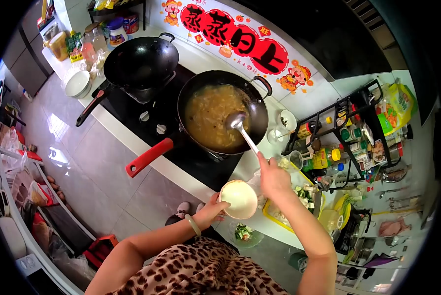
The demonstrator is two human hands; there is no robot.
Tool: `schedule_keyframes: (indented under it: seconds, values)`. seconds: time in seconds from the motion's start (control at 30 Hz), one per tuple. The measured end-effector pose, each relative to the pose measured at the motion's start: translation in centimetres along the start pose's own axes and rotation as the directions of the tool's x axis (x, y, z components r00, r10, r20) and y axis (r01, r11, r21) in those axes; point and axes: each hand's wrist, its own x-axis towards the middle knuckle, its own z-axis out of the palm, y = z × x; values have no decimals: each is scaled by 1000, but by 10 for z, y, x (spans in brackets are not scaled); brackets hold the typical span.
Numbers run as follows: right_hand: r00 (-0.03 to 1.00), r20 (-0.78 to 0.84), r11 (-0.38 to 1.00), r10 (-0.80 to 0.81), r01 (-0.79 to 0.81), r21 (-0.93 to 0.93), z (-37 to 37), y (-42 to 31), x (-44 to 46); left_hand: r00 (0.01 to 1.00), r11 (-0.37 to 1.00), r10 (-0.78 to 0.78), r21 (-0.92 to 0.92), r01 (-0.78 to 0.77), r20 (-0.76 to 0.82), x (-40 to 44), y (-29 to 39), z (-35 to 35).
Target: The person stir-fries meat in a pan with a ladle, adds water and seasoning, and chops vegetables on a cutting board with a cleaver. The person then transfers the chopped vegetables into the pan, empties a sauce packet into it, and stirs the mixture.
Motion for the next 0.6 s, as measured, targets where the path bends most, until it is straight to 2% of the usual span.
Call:
schedule_keyframes:
  seconds: [0.03,0.07,0.17,0.2,0.3,0.4,0.43,0.47,0.53,0.57,0.6]
  values:
    - [998,-62,995,13,-19,-98,0,5,6,1000,999,8,42,-8,1,5,-1,1]
    - [998,-65,995,3,-10,-102,2,14,11,1000,999,16,36,-16,-4,9,-2,3]
    - [960,-272,973,-67,123,194,10,53,28,1000,998,20,60,-21,9,27,-6,11]
    - [960,-270,973,-70,126,196,10,53,32,1000,997,1,71,-1,12,32,-9,12]
    - [964,-267,840,-17,159,519,9,52,52,999,996,-25,82,23,21,45,-19,12]
    - [973,-201,821,-112,205,533,13,25,55,999,998,-25,66,24,23,43,-19,16]
    - [965,-210,842,-159,244,482,9,15,50,999,998,-33,61,32,22,42,-20,16]
    - [967,-205,839,-152,236,490,1,12,40,999,998,-42,56,40,21,40,-21,17]
    - [983,-36,880,-179,176,440,-21,6,22,999,997,-52,62,51,16,42,-20,17]
    - [970,-81,866,-229,241,438,-23,14,12,998,996,-56,63,55,14,42,-19,16]
    - [970,-76,866,-231,241,439,-24,22,4,999,998,-40,53,39,26,43,-20,15]
